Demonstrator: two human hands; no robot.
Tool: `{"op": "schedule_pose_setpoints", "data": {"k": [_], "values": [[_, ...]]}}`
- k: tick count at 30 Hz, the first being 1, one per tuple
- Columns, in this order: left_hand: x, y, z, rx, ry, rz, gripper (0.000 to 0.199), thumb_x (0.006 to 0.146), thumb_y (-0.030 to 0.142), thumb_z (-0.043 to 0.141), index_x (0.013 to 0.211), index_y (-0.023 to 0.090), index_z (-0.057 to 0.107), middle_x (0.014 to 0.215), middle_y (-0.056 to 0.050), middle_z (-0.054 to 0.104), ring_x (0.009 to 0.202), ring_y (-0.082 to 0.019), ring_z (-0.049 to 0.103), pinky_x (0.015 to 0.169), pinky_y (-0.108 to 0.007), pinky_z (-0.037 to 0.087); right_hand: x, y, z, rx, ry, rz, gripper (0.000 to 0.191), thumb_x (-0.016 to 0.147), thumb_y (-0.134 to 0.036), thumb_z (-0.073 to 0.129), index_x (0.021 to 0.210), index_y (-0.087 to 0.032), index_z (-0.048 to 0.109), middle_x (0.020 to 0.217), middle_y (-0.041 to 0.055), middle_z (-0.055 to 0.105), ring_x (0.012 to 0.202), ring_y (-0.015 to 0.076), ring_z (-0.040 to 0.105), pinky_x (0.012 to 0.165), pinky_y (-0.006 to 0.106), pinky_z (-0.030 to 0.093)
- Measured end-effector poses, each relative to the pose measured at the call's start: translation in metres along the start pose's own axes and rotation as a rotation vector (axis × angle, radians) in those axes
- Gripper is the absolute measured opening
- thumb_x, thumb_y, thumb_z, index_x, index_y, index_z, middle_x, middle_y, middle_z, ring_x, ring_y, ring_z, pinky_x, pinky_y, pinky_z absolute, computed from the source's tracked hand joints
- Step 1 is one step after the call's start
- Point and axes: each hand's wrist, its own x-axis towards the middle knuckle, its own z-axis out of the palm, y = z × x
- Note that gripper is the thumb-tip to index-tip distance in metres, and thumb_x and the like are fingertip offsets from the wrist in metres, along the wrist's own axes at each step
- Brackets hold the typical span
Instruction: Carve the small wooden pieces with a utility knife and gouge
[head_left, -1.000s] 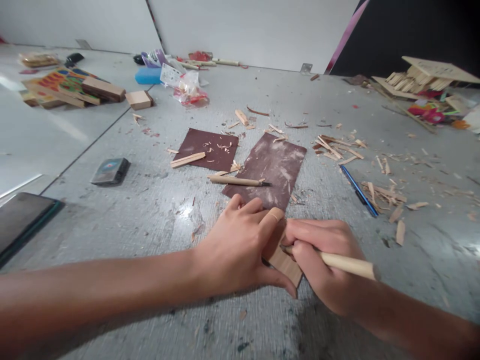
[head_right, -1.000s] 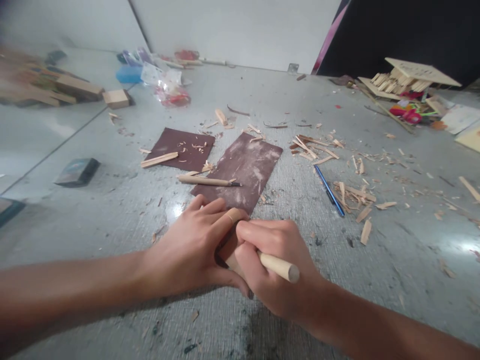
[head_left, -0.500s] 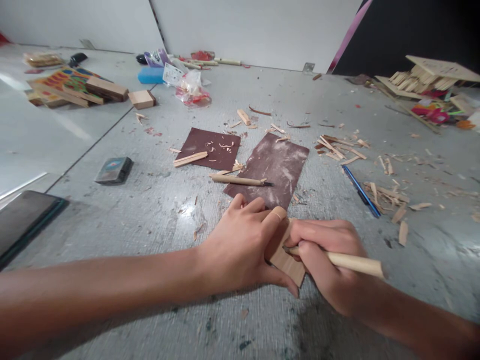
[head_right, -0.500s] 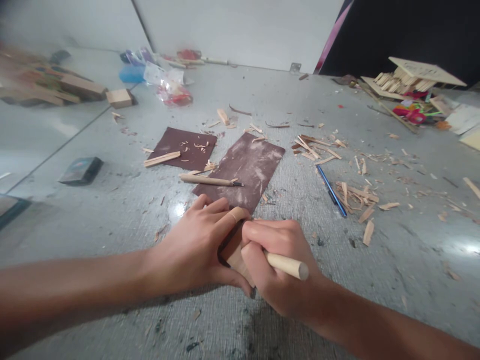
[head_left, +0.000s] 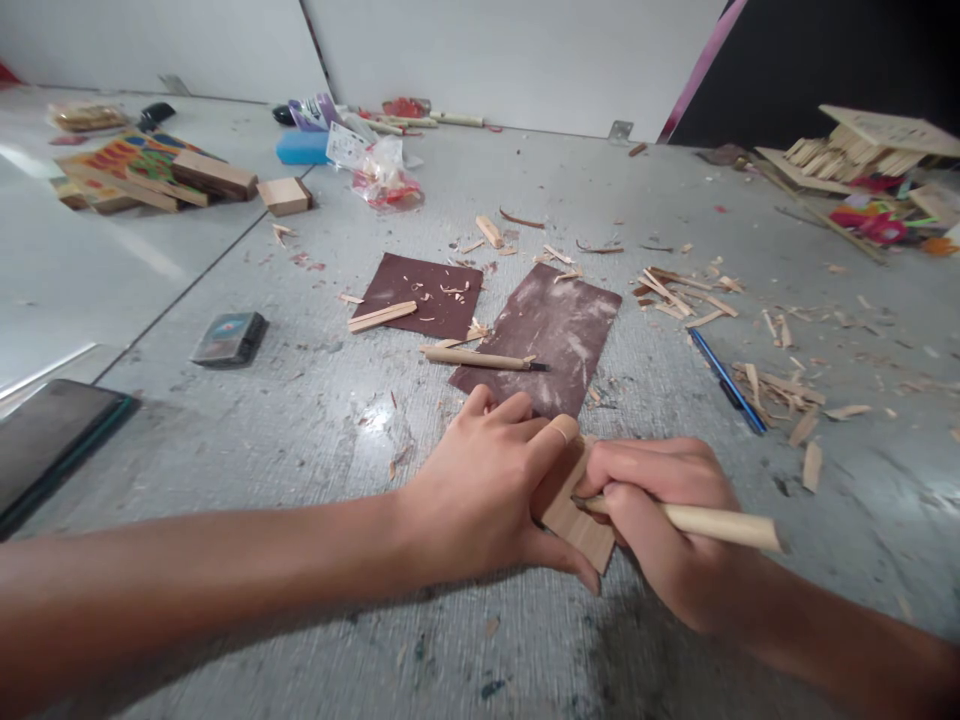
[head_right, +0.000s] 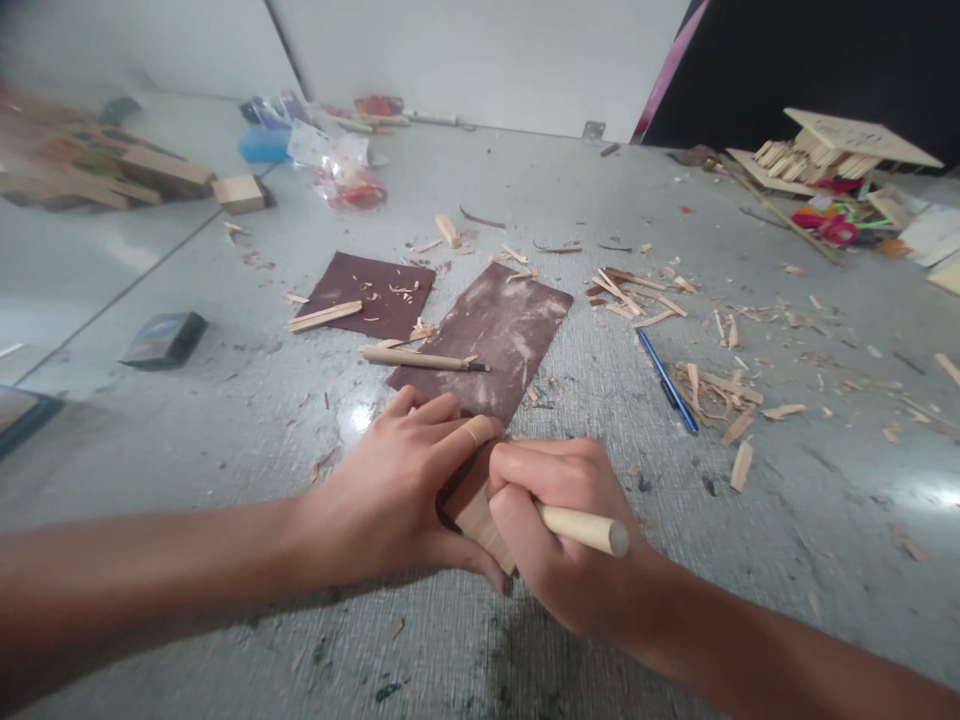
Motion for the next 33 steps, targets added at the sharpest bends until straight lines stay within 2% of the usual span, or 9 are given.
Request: {"op": "schedule_pose_setpoints", "data": {"k": [14,21,28,33], "values": [[0.001,0.0,-0.002,0.014,-0.015,0.038,0.069,0.078,0.083,0.063,0.103,0.019,0.062,0.088,-0.004,0.071,0.086,-0.026,0.058,0.074,-0.038,0.027,0.0,0.004,-0.001,0.054,-0.037,0.017,0.03,0.09,-0.008,0.041,0.062,-0.021,0.039,0.054,-0.0037,0.042,0.05,0.0103,0.042,0.051,0.03,0.03],[0.0,-0.002,-0.001,-0.004,0.017,0.044,0.068,0.076,0.083,0.065,0.1,0.019,0.064,0.09,-0.005,0.071,0.086,-0.026,0.058,0.075,-0.038,0.028,0.0,0.009,-0.004,0.087,-0.09,0.023,0.03,0.091,-0.011,0.041,0.062,-0.019,0.04,0.055,-0.0047,0.041,0.051,0.0093,0.04,0.052,0.029,0.029],[0.002,-0.003,0.0,-0.016,0.013,0.044,0.071,0.074,0.081,0.069,0.107,0.018,0.065,0.09,-0.004,0.071,0.086,-0.026,0.058,0.075,-0.039,0.029,0.004,0.012,-0.008,0.061,-0.157,-0.051,0.027,0.09,-0.011,0.041,0.064,-0.018,0.044,0.058,-0.0046,0.044,0.053,0.0087,0.039,0.053,0.028,0.029],[0.004,-0.005,-0.009,-0.008,-0.069,0.06,0.072,0.076,0.078,0.071,0.116,0.019,0.063,0.1,-0.004,0.068,0.098,-0.029,0.059,0.078,-0.04,0.032,0.014,0.02,-0.016,0.083,-0.254,-0.169,0.025,0.09,-0.012,0.041,0.066,-0.019,0.045,0.06,-0.0031,0.046,0.056,0.0104,0.041,0.057,0.029,0.032]]}}
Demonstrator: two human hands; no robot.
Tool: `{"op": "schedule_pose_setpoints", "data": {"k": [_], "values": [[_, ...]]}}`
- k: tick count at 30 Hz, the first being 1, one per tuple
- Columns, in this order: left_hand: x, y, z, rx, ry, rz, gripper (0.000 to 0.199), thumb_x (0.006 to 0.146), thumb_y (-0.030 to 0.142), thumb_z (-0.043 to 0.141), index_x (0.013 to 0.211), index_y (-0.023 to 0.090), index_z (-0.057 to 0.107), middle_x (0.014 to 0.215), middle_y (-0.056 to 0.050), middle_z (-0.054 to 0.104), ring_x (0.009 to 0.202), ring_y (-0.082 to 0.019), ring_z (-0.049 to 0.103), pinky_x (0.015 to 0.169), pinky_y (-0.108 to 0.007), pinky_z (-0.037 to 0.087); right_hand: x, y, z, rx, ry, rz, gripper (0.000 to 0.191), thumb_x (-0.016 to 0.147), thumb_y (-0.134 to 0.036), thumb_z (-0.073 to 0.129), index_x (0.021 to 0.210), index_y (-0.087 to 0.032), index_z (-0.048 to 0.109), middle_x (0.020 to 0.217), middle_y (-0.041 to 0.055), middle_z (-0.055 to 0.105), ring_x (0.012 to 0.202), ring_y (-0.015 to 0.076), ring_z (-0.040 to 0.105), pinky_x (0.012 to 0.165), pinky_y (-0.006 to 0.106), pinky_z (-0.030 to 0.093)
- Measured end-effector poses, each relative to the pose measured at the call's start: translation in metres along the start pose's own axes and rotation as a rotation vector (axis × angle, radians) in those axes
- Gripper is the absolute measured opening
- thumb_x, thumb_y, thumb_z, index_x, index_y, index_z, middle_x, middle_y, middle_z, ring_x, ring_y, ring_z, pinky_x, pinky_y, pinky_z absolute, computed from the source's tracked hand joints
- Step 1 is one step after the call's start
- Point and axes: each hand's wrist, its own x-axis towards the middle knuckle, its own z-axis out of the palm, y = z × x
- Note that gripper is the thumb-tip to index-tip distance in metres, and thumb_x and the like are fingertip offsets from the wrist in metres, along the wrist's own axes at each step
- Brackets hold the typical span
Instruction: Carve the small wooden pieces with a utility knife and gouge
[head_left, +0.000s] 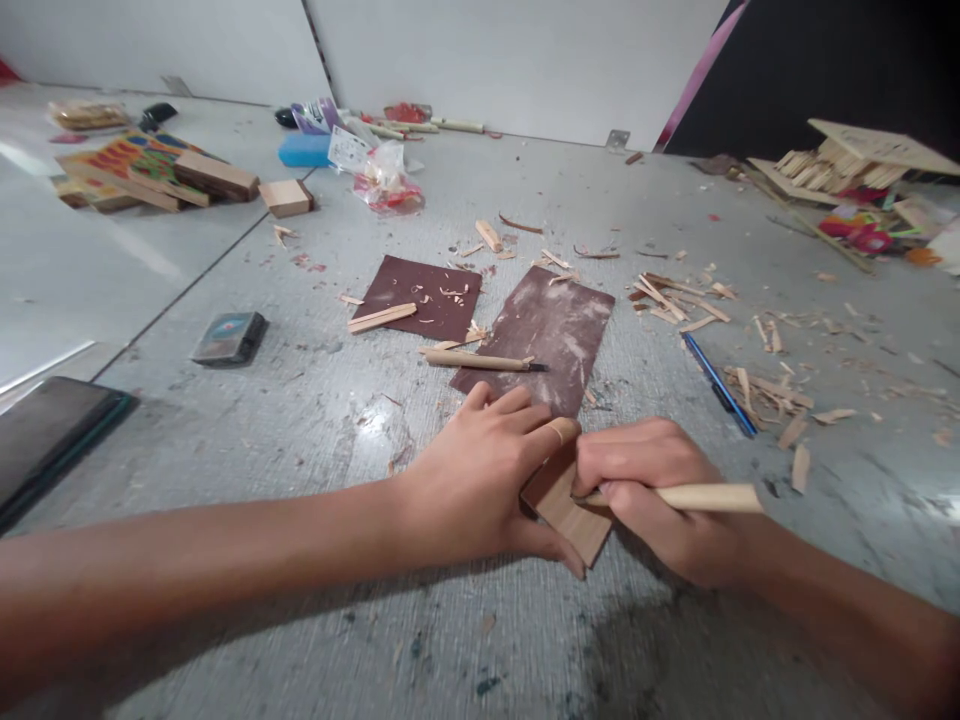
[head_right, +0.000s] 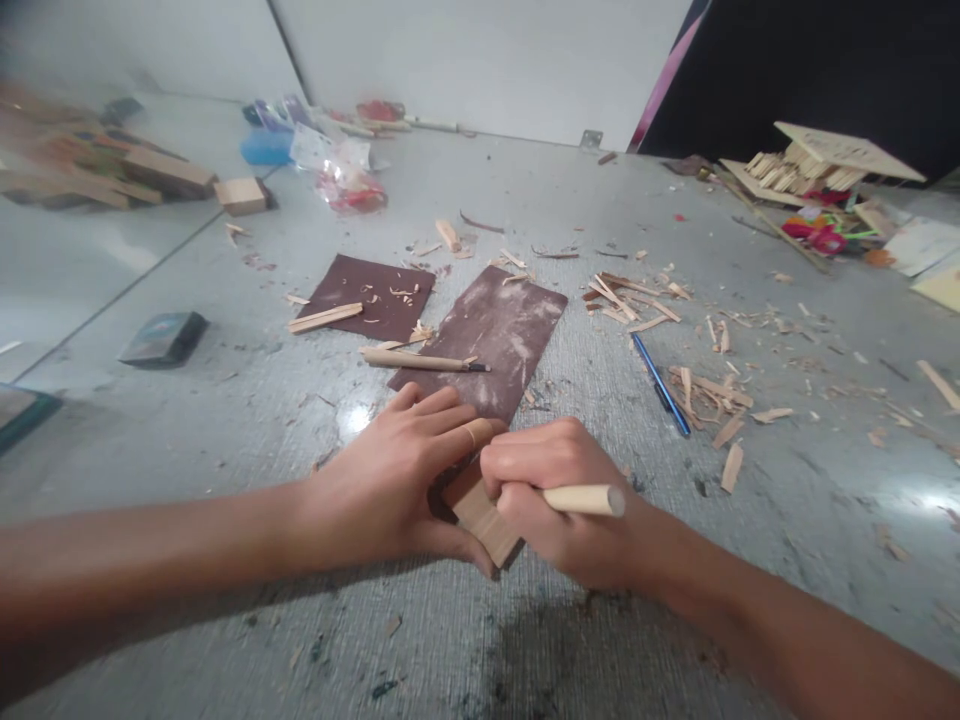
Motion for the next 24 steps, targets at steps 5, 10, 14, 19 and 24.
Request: {"op": "schedule_pose_setpoints", "data": {"k": [5,10,14,19,24], "values": [[-0.003,0.013,-0.005,0.014,-0.033,-0.087,0.09,0.068,0.083,0.071,0.124,0.015,0.057,0.115,-0.011,0.062,0.106,-0.033,0.057,0.086,-0.047,0.037,-0.002,-0.005,0.007,-0.028,0.083,0.099,0.025,0.089,-0.011,0.041,0.065,-0.019,0.046,0.06,-0.0029,0.047,0.056,0.0109,0.043,0.056,0.03,0.032],[-0.006,0.025,-0.004,0.064,-0.027,-0.121,0.062,0.071,0.061,0.075,0.109,0.016,0.054,0.111,-0.009,0.059,0.102,-0.031,0.055,0.083,-0.047,0.037,-0.008,-0.013,0.021,-0.056,0.242,0.208,0.027,0.089,-0.009,0.039,0.065,-0.019,0.046,0.06,-0.0028,0.049,0.057,0.0114,0.046,0.057,0.029,0.034],[-0.006,0.027,-0.005,0.096,-0.035,-0.124,0.036,0.072,0.042,0.065,0.095,0.019,0.05,0.097,-0.005,0.056,0.091,-0.027,0.052,0.076,-0.045,0.035,0.0,-0.01,0.018,-0.084,0.234,0.207,0.027,0.09,-0.009,0.039,0.066,-0.019,0.047,0.064,-0.0023,0.052,0.059,0.0121,0.047,0.059,0.03,0.034],[-0.006,0.022,-0.002,0.157,0.018,-0.107,0.037,0.072,0.039,0.06,0.099,0.017,0.049,0.097,-0.008,0.054,0.092,-0.028,0.051,0.078,-0.046,0.036,0.012,-0.006,0.01,-0.134,0.241,0.208,0.028,0.089,-0.012,0.041,0.062,-0.02,0.043,0.058,-0.0035,0.044,0.055,0.0118,0.041,0.056,0.03,0.031],[-0.004,0.013,0.001,0.142,0.049,-0.118,0.05,0.08,0.063,0.063,0.096,0.018,0.048,0.099,-0.008,0.058,0.091,-0.029,0.054,0.078,-0.047,0.038,0.012,0.0,0.009,-0.108,0.238,0.155,0.028,0.09,-0.012,0.042,0.062,-0.02,0.042,0.056,-0.0042,0.042,0.053,0.011,0.039,0.055,0.029,0.031]]}}
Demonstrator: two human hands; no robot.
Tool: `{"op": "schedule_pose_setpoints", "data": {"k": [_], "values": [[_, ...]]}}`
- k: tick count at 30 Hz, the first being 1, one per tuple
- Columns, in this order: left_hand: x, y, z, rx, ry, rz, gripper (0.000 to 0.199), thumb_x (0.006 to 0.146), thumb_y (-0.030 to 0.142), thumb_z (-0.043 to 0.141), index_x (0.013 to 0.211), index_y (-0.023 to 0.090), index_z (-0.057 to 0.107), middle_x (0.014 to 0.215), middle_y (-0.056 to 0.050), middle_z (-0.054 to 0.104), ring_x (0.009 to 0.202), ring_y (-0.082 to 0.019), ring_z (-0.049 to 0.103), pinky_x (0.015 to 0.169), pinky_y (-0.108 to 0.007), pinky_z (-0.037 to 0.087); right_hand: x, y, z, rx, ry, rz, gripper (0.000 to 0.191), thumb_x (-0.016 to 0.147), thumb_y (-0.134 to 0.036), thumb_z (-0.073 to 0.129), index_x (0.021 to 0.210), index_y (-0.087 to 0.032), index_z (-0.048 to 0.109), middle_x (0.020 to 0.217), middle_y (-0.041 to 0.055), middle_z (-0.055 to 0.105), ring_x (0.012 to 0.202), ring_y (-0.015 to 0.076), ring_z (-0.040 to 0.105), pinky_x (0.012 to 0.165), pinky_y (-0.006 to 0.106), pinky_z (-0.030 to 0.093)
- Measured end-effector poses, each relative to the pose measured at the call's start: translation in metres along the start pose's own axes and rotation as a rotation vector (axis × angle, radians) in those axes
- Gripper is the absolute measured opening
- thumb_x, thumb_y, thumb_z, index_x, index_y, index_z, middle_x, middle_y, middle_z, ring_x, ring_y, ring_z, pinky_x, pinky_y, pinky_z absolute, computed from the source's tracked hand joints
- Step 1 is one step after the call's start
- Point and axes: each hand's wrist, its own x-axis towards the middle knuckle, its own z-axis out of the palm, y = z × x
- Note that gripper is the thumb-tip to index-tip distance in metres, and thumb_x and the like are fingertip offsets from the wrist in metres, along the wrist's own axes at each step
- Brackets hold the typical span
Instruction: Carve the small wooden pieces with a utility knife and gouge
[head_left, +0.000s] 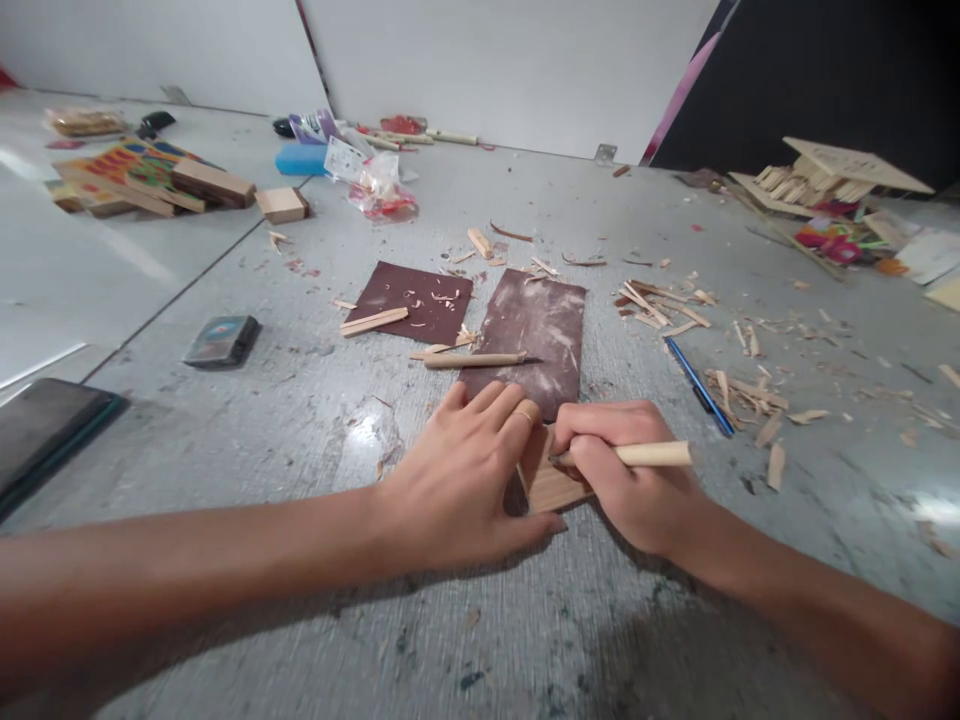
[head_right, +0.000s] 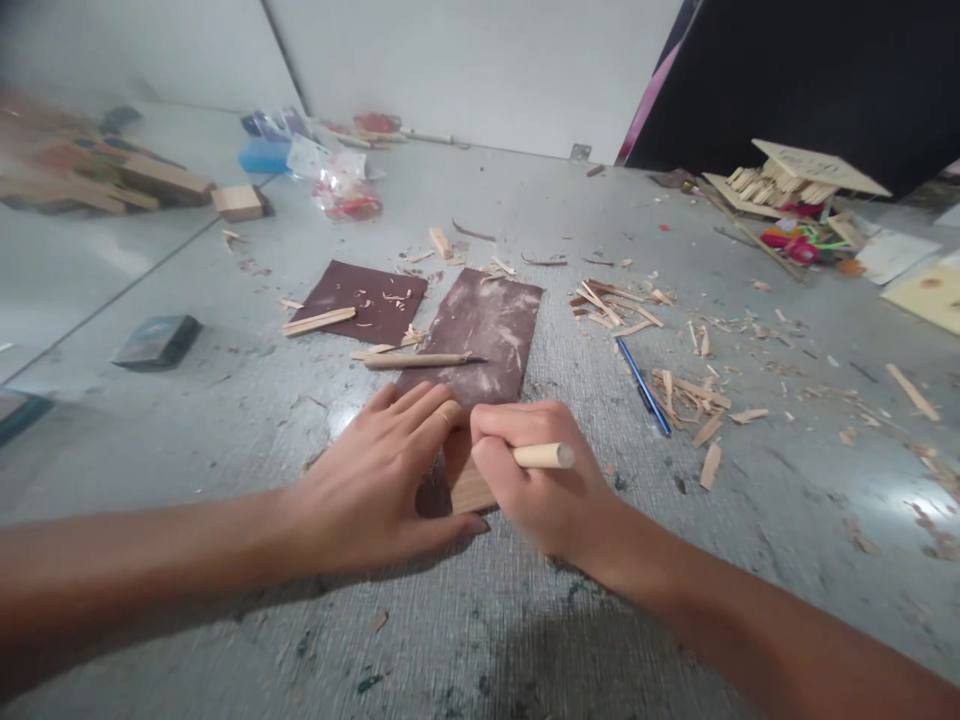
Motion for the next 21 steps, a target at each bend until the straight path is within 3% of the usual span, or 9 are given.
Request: {"op": "schedule_pose_setpoints", "data": {"k": [5,21], "values": [[0.0025,-0.0036,-0.0011,-0.047,0.008,-0.007,0.047,0.075,0.056,0.072,0.092,0.019,0.05,0.099,-0.006,0.059,0.091,-0.028,0.057,0.079,-0.045,0.039,-0.0019,0.004,-0.0002,0.022,0.013,-0.027,0.027,0.086,-0.01,0.041,0.061,-0.02,0.042,0.057,-0.0036,0.046,0.054,0.011,0.044,0.059,0.028,0.034],[0.0045,-0.0055,-0.005,-0.129,-0.032,-0.039,0.046,0.067,0.049,0.08,0.087,0.02,0.051,0.096,-0.005,0.059,0.09,-0.026,0.056,0.077,-0.043,0.041,-0.0032,0.0019,-0.0031,0.059,-0.015,-0.021,0.026,0.086,-0.01,0.039,0.062,-0.021,0.039,0.054,-0.0048,0.041,0.05,0.0111,0.039,0.057,0.031,0.03]]}}
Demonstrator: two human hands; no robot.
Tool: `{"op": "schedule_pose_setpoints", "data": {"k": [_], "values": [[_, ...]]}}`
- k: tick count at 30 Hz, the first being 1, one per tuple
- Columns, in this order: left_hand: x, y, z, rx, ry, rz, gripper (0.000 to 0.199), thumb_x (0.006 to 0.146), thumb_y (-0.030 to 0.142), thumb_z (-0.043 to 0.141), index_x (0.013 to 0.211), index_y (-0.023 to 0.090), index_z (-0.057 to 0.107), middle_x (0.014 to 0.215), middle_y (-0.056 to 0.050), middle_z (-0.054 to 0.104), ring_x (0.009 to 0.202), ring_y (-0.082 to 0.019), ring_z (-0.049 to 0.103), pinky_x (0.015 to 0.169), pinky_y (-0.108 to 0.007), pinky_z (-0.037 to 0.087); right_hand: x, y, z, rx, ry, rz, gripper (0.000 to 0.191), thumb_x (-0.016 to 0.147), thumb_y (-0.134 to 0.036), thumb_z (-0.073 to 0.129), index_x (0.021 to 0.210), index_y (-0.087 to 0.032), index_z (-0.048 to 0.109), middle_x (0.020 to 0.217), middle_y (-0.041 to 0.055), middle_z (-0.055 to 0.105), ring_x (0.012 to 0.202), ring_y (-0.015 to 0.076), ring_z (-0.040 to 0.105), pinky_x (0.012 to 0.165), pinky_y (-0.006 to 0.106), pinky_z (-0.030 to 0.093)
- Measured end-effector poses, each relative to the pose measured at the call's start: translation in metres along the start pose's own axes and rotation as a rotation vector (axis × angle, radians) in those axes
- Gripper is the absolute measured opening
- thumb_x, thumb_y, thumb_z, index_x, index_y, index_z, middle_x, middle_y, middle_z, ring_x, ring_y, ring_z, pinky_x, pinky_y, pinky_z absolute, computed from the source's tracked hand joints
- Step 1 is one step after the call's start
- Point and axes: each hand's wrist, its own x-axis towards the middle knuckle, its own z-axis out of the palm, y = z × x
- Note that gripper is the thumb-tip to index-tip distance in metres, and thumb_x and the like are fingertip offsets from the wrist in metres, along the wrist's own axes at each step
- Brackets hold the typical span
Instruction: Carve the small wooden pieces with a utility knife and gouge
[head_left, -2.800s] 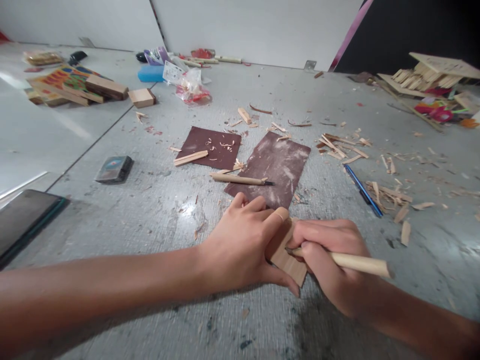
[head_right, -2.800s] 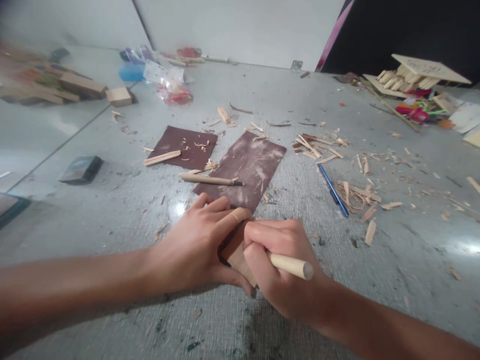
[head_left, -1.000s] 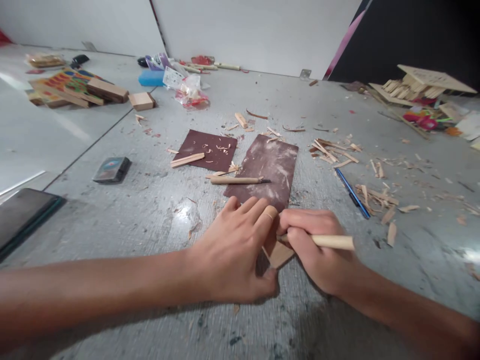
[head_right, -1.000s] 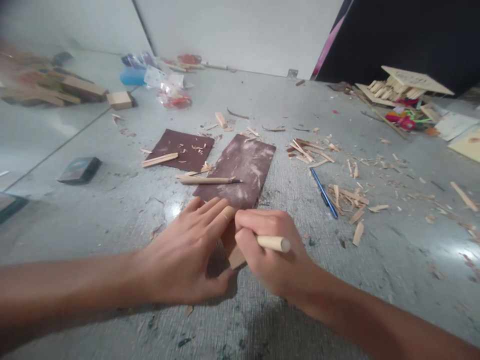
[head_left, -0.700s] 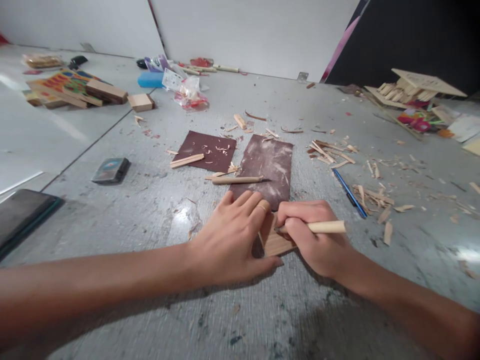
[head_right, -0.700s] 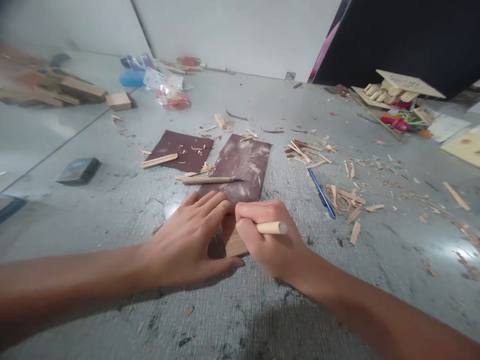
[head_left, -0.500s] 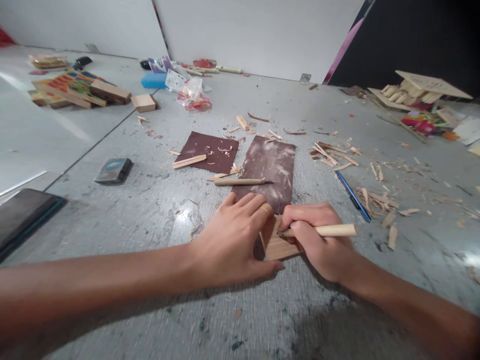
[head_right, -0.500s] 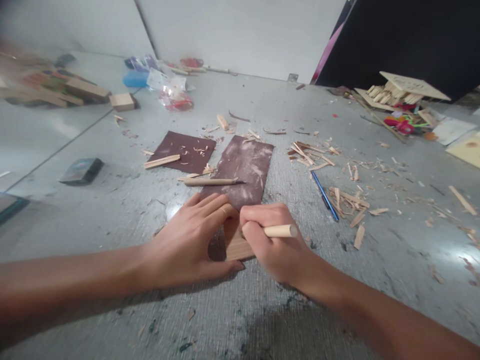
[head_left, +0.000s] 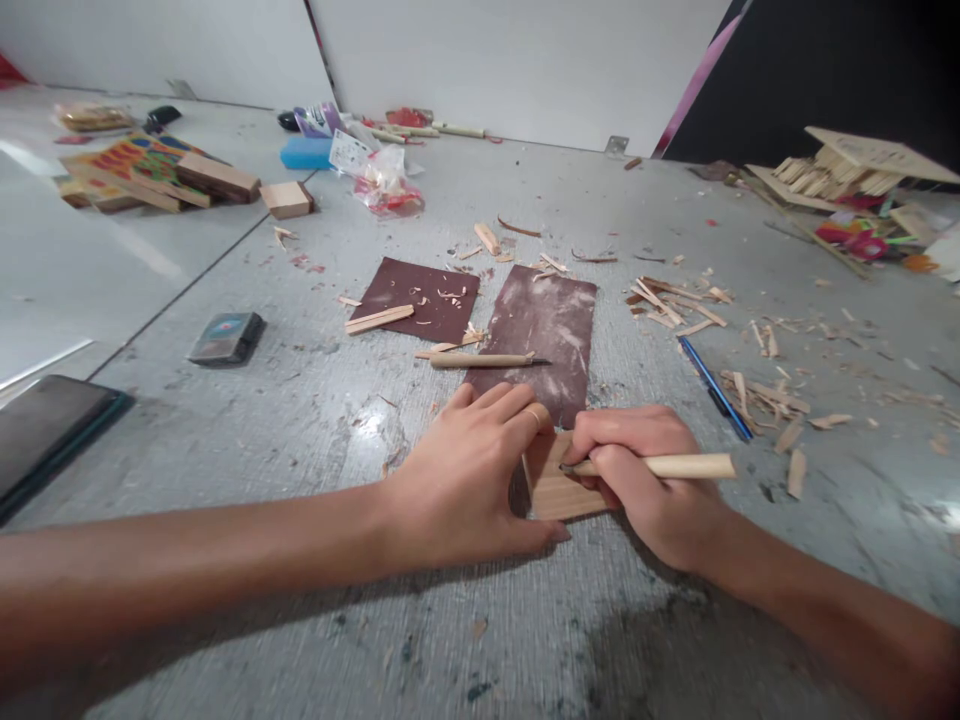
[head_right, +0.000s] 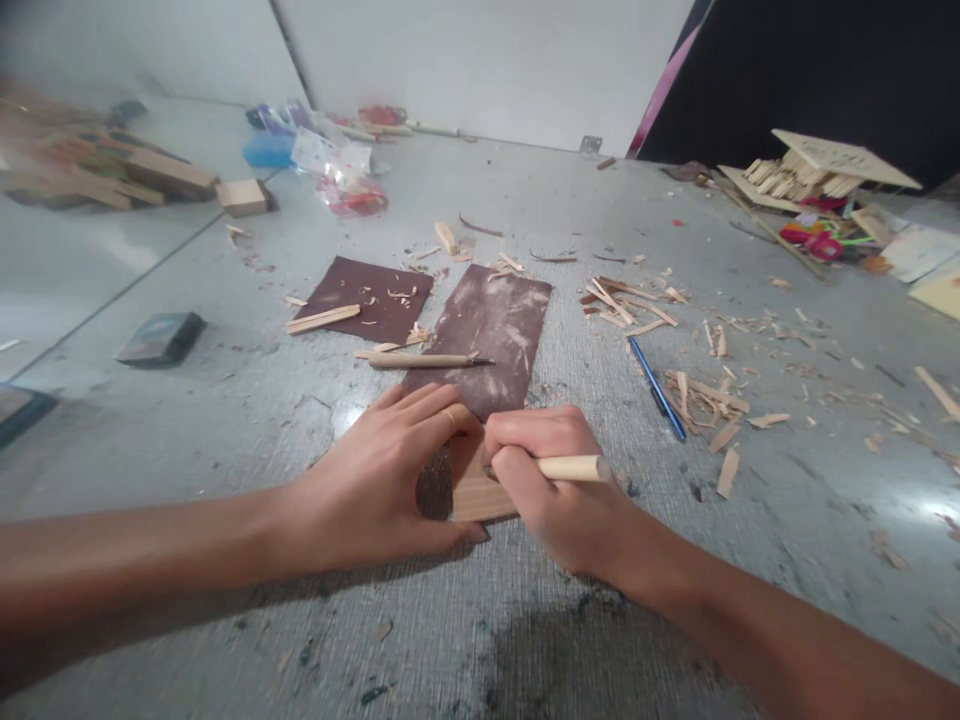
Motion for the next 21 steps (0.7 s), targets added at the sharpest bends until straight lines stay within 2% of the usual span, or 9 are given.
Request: {"op": "schedule_pose_setpoints", "data": {"k": [11,16,21], "values": [[-0.0001,0.0003,0.0005,-0.008,-0.008,-0.007,0.045,0.068,0.047,0.078,0.093,0.018,0.054,0.098,-0.005,0.059,0.091,-0.027,0.056,0.079,-0.044,0.042,-0.003,0.0017,-0.0009,0.003,0.011,-0.019,0.027,0.087,-0.01,0.04,0.062,-0.021,0.042,0.055,-0.0041,0.044,0.051,0.0116,0.042,0.056,0.03,0.032],[0.0003,-0.0003,0.0001,-0.02,-0.018,-0.017,0.043,0.067,0.046,0.078,0.092,0.019,0.055,0.098,-0.004,0.059,0.092,-0.026,0.056,0.079,-0.044,0.042,-0.0024,0.0019,-0.0046,0.02,-0.045,-0.084,0.026,0.089,-0.009,0.041,0.066,-0.021,0.047,0.06,-0.0028,0.051,0.054,0.012,0.046,0.056,0.031,0.033],[0.0004,-0.0013,0.001,-0.033,-0.013,-0.012,0.045,0.067,0.047,0.077,0.095,0.019,0.055,0.098,-0.004,0.059,0.093,-0.027,0.057,0.082,-0.045,0.042,-0.002,0.0038,-0.0057,0.022,-0.055,-0.072,0.027,0.089,-0.01,0.041,0.066,-0.022,0.049,0.059,-0.0022,0.051,0.052,0.0127,0.046,0.056,0.032,0.034]]}}
